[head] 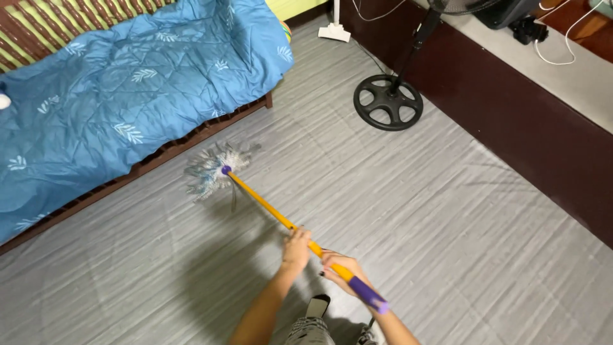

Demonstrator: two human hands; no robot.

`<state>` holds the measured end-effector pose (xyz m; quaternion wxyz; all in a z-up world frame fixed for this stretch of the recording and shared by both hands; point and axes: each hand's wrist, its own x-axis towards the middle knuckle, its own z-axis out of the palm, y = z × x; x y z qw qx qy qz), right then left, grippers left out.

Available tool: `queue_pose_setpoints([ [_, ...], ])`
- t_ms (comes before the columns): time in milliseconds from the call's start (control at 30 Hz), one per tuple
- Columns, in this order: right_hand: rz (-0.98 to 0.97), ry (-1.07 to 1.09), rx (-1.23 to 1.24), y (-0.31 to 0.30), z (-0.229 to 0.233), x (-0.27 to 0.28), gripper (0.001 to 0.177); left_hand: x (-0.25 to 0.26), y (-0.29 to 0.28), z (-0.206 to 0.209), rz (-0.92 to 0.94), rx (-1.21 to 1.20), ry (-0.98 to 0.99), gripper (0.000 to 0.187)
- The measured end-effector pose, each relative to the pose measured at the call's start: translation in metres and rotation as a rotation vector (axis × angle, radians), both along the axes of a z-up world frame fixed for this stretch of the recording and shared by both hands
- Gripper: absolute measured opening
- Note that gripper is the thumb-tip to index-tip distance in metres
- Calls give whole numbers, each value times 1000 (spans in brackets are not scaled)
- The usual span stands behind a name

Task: The person mops the floor of a bedroom using a yellow and purple mop. They move the mop back and forth across the gray tiled floor, navigating around furniture such as a bed, a desk, and a fan.

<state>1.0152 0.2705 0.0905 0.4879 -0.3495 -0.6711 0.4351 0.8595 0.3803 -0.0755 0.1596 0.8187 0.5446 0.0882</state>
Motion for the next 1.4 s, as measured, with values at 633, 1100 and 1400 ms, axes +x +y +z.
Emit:
queue_pose_setpoints([
  [633,-256,-427,-59,-159,205,391,21,386,-161,177,-526,26,-815,24],
  [1100,-299,-10,-70,-64,54,383,15,362,-46,107,-481,48,-619,17],
  [1400,-213,-87,-76,127,-23,266,22,257,51,47,413,32,-431,90],
])
